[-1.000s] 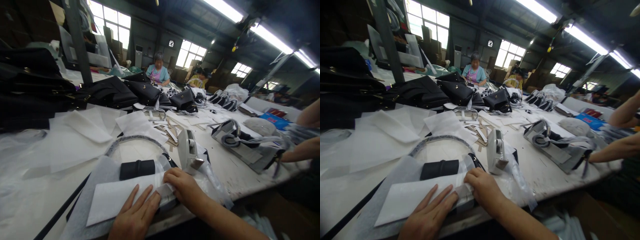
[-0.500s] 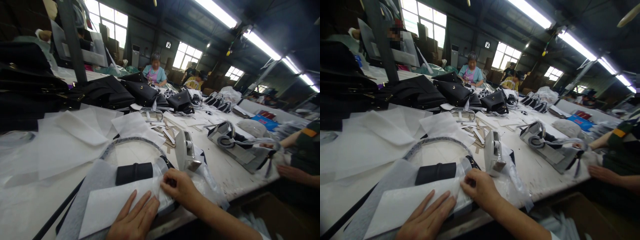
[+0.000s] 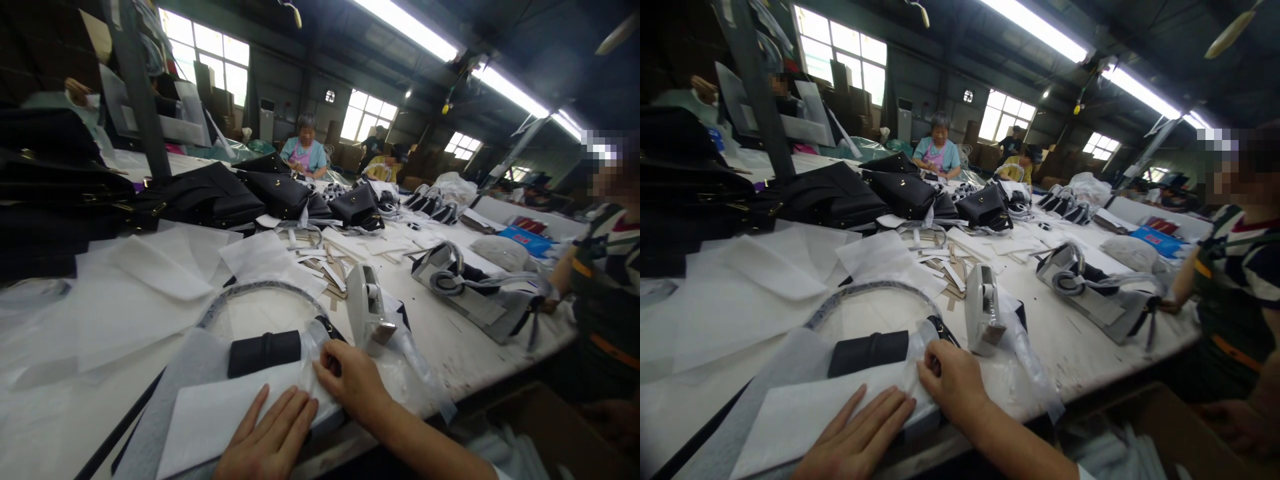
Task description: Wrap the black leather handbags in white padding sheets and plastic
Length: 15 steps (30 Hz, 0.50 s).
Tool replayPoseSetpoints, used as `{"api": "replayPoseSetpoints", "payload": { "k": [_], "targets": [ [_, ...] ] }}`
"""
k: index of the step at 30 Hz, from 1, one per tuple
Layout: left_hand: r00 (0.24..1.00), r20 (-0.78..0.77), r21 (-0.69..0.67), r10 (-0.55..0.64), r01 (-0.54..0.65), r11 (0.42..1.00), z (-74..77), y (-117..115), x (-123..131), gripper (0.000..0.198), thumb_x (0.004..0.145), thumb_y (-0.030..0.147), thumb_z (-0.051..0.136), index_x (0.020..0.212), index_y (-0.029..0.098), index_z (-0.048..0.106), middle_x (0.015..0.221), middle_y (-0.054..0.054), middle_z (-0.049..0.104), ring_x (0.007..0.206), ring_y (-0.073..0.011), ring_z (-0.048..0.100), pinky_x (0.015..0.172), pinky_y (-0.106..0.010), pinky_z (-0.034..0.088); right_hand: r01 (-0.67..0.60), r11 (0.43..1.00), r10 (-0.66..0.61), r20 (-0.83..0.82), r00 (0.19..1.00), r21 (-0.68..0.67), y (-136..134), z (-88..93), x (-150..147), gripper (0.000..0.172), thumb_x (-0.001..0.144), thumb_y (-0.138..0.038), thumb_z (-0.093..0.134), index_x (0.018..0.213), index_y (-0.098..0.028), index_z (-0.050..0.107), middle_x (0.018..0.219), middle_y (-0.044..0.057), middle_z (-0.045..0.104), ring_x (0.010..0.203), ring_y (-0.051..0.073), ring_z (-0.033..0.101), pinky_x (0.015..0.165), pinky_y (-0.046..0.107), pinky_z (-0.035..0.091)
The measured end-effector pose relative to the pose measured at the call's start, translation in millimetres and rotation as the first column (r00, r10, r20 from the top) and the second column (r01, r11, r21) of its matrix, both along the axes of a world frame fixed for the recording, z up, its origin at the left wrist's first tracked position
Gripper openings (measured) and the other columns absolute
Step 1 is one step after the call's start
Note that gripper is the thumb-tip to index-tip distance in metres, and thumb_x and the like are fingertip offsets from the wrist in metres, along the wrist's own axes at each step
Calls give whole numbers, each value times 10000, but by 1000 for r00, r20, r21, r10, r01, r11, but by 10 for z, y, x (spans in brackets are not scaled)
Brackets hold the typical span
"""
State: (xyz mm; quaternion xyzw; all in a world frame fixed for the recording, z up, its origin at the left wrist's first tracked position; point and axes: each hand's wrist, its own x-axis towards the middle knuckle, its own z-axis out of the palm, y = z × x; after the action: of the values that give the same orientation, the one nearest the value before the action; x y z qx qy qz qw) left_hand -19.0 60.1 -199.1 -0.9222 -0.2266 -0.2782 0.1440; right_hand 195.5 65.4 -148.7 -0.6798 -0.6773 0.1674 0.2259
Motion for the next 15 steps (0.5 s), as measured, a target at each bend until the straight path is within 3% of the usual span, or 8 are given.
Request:
{"api": "replayPoseSetpoints", "payload": {
  "k": [6, 10, 15],
  "targets": [
    [1000, 14, -21, 7, -6, 1000, 5, -10, 26, 476, 981, 106, 279, 1348, 254, 543, 1317, 61, 632, 1221, -86, 554, 1228, -373, -2, 35, 999, -37, -48, 998, -40, 31, 3, -13, 71, 810, -224, 595, 837, -225, 529, 651, -61, 584, 591, 110, 535, 568, 214, 316],
    [999, 30, -77, 30, -28, 997, 64, -23, 40, 596, 882, 21, 316, 1393, 272, 492, 1297, 63, 644, 1211, -68, 562, 1220, -340, 21, -2, 997, -1, -31, 1000, -82, 118, 34, -5, 164, 800, -186, 586, 947, -247, 543, 640, -79, 583, 577, 109, 530, 558, 213, 300],
    [998, 64, -112, 0, 7, 994, 101, -38, 24, 749, 733, -31, 357, 1423, 246, 452, 1326, 71, 624, 1250, -66, 531, 1209, -314, 86, -68, 998, 68, -2, 998, 1, 103, 36, 0, 171, 818, -182, 591, 965, -269, 608, 682, -73, 591, 616, 105, 537, 587, 211, 324]
  ]
}}
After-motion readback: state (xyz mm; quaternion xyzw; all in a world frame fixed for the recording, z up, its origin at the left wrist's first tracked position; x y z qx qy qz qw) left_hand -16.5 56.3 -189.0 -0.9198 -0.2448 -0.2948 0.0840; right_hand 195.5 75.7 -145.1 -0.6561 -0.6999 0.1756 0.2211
